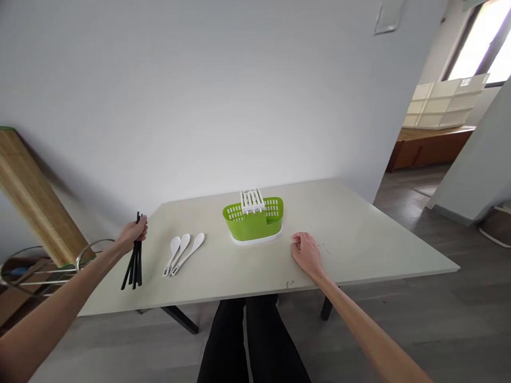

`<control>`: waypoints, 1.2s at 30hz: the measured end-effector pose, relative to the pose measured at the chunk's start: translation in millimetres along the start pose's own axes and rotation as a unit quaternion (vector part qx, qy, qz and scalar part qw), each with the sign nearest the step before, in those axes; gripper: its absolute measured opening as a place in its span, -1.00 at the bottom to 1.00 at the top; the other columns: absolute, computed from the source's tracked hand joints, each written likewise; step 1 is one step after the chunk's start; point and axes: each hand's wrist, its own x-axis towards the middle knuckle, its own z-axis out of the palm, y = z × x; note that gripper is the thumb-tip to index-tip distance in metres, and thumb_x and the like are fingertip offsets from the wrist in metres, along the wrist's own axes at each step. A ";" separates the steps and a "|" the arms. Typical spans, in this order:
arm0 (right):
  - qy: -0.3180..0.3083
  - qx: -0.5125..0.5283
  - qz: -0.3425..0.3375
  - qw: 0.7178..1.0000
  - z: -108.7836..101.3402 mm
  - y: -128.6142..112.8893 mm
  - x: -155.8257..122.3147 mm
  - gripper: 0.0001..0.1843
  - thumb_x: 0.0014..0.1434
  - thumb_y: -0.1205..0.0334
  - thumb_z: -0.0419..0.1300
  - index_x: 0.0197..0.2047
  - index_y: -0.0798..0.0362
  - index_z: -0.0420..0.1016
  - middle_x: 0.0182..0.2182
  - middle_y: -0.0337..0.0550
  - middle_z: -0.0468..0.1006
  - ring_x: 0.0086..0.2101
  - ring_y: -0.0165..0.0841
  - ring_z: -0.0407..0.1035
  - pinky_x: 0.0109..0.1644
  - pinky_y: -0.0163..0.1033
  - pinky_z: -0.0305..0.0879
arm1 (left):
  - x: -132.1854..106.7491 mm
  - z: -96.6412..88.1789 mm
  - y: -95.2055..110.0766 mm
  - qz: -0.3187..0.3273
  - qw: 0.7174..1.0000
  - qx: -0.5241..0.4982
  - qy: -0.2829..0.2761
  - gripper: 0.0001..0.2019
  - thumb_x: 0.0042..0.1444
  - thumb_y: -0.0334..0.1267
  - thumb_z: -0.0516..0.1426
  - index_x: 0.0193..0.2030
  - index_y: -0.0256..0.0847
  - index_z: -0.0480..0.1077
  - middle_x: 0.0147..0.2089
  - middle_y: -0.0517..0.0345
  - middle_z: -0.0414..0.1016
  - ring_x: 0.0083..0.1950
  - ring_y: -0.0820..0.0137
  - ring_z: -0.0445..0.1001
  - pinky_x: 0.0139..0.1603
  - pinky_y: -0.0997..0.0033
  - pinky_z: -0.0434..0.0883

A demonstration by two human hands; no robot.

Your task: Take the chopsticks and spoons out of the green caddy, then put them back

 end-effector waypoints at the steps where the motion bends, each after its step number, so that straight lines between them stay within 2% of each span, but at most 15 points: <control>1: -0.002 -0.006 0.001 1.000 -0.7 1.0 -0.2 -0.78 0.17 0.22 0.03 -0.14 -0.03 0.42 -0.13 -0.06 0.59 -0.11 -0.15 0.49 0.04 -0.03 0.36 | -0.7 6.9 -16.7 -0.021 0.999 0.032 -0.011 -0.64 0.28 0.13 0.09 -0.36 -0.07 0.22 -0.69 0.35 0.09 -0.64 0.41 0.13 -0.61 0.42 0.17; 4: -0.004 -0.017 0.002 1.000 -2.8 2.9 -0.9 -0.77 0.16 0.22 0.03 -0.14 -0.03 0.42 -0.13 -0.05 0.59 -0.11 -0.16 0.49 0.05 -0.02 0.36 | 3.6 25.4 -55.6 -0.065 0.991 0.107 -0.039 -0.68 0.23 0.10 0.09 -0.34 -0.11 0.32 -0.68 0.24 0.24 -0.58 0.26 0.34 -0.50 0.30 0.32; 7: -0.002 -0.018 0.001 1.000 -4.8 2.5 -2.0 -0.77 0.16 0.20 0.04 -0.13 -0.03 0.43 -0.12 -0.05 0.59 -0.12 -0.17 0.50 0.07 -0.02 0.36 | 16.3 38.8 -77.9 -0.073 0.981 0.169 -0.058 -0.69 0.21 0.04 0.05 -0.29 -0.16 0.41 -0.61 0.09 0.40 -0.45 0.11 0.52 -0.34 0.19 0.45; 10: -0.005 -0.020 0.001 1.000 -6.9 1.5 -3.5 -0.76 0.17 0.19 0.04 -0.12 -0.03 0.44 -0.12 -0.06 0.59 -0.13 -0.17 0.50 0.06 -0.02 0.37 | 30.8 49.6 -90.9 -0.048 0.974 0.209 -0.068 -0.66 0.20 0.00 0.02 -0.19 -0.20 0.48 -0.41 -0.08 0.60 -0.19 0.01 0.63 -0.10 0.11 0.53; 12: -0.009 -0.022 0.002 1.000 -8.3 1.5 -4.6 -0.75 0.17 0.18 0.04 -0.11 -0.03 0.45 -0.12 -0.06 0.59 -0.12 -0.17 0.50 0.06 -0.02 0.37 | 37.1 57.2 -99.4 -0.023 0.971 0.228 -0.066 -0.63 0.19 -0.02 0.02 -0.14 -0.23 0.53 -0.19 -0.21 0.67 0.07 -0.06 0.60 0.11 0.05 0.51; 14: -0.011 -0.022 0.003 1.000 -10.0 1.8 -5.5 -0.74 0.18 0.18 0.05 -0.10 -0.02 0.46 -0.12 -0.06 0.60 -0.12 -0.17 0.50 0.06 -0.02 0.37 | 38.7 65.4 -109.3 -0.001 0.968 0.245 -0.054 -0.58 0.18 -0.04 0.04 -0.04 -0.27 0.55 0.12 -0.32 0.61 0.32 -0.13 0.45 0.32 -0.05 0.39; 17: -0.011 -0.021 0.007 1.000 -12.5 2.0 -6.1 -0.74 0.18 0.19 0.06 -0.10 -0.02 0.47 -0.11 -0.07 0.60 -0.12 -0.19 0.51 0.08 -0.04 0.37 | 33.8 76.7 -123.9 0.028 0.964 0.262 -0.032 -0.43 0.24 -0.04 0.03 0.27 -0.34 0.41 0.51 -0.38 0.22 0.54 -0.17 0.15 0.49 -0.20 0.17; 18: -0.012 -0.021 0.010 1.000 -13.1 1.9 -6.1 -0.74 0.17 0.19 0.07 -0.09 -0.03 0.47 -0.11 -0.07 0.60 -0.12 -0.19 0.51 0.08 -0.04 0.37 | 31.1 79.6 -127.6 0.039 0.963 0.265 -0.026 -0.36 0.27 -0.02 0.02 0.38 -0.37 0.30 0.56 -0.39 0.11 0.57 -0.15 0.09 0.51 -0.22 0.13; 20: -0.014 -0.025 0.013 1.000 -13.5 1.4 -6.0 -0.74 0.17 0.20 0.07 -0.10 -0.03 0.47 -0.12 -0.08 0.60 -0.12 -0.19 0.51 0.07 -0.05 0.37 | 25.8 83.4 -132.0 0.058 0.960 0.272 -0.019 -0.29 0.31 -0.02 0.01 0.50 -0.41 0.10 0.57 -0.44 0.05 0.59 -0.10 0.06 0.52 -0.20 0.12; 24: -0.012 -0.028 0.009 0.999 -10.8 0.9 -5.3 -0.74 0.18 0.19 0.05 -0.10 -0.03 0.46 -0.12 -0.07 0.60 -0.12 -0.18 0.50 0.07 -0.03 0.36 | 19.3 82.2 -127.9 0.065 0.958 0.278 -0.012 -0.37 0.35 -0.03 -0.01 0.43 -0.40 0.16 0.48 -0.46 0.19 0.53 -0.12 0.16 0.47 -0.23 0.16; 27: -0.007 -0.029 0.004 1.000 -6.6 2.5 -4.5 -0.74 0.18 0.19 0.04 -0.10 -0.02 0.44 -0.12 -0.05 0.60 -0.13 -0.17 0.50 0.06 -0.03 0.37 | 19.4 77.0 -108.9 0.077 0.958 0.274 0.012 -0.43 0.40 -0.03 -0.08 0.37 -0.40 0.23 0.43 -0.49 0.25 0.50 -0.15 0.19 0.45 -0.28 0.17; 29: -0.004 -0.028 -0.002 1.000 -3.7 4.1 -4.0 -0.75 0.17 0.20 0.03 -0.11 -0.03 0.44 -0.11 -0.05 0.59 -0.12 -0.17 0.49 0.05 -0.04 0.37 | 19.3 76.2 -82.9 0.132 0.954 0.268 0.019 -0.47 0.42 -0.04 -0.10 0.34 -0.36 0.26 0.43 -0.43 0.26 0.50 -0.11 0.19 0.47 -0.23 0.15; 31: -0.001 -0.030 -0.005 1.000 -1.2 5.3 -3.5 -0.75 0.17 0.21 0.03 -0.11 -0.03 0.43 -0.11 -0.05 0.59 -0.12 -0.17 0.49 0.05 -0.04 0.37 | 14.0 81.8 -43.4 0.229 0.941 0.247 0.017 -0.52 0.43 -0.04 -0.08 0.31 -0.29 0.29 0.43 -0.35 0.28 0.49 -0.04 0.22 0.48 -0.16 0.15; 33: 0.000 -0.029 -0.003 1.000 0.7 5.6 -2.7 -0.76 0.16 0.23 0.03 -0.12 -0.03 0.44 -0.12 -0.05 0.59 -0.12 -0.17 0.49 0.05 -0.04 0.36 | -2.6 96.3 6.6 0.318 0.926 0.203 0.022 -0.54 0.46 -0.03 -0.10 0.30 -0.25 0.30 0.39 -0.31 0.34 0.47 0.01 0.25 0.46 -0.14 0.19; 36: 0.000 -0.020 0.000 1.000 2.1 3.6 -0.8 -0.76 0.16 0.24 0.03 -0.13 -0.02 0.44 -0.12 -0.05 0.59 -0.11 -0.17 0.49 0.05 -0.05 0.36 | -54.1 134.0 83.3 0.432 0.892 0.132 -0.009 -0.51 0.49 0.03 -0.12 0.33 -0.22 0.30 0.38 -0.23 0.40 0.47 0.10 0.28 0.49 -0.05 0.20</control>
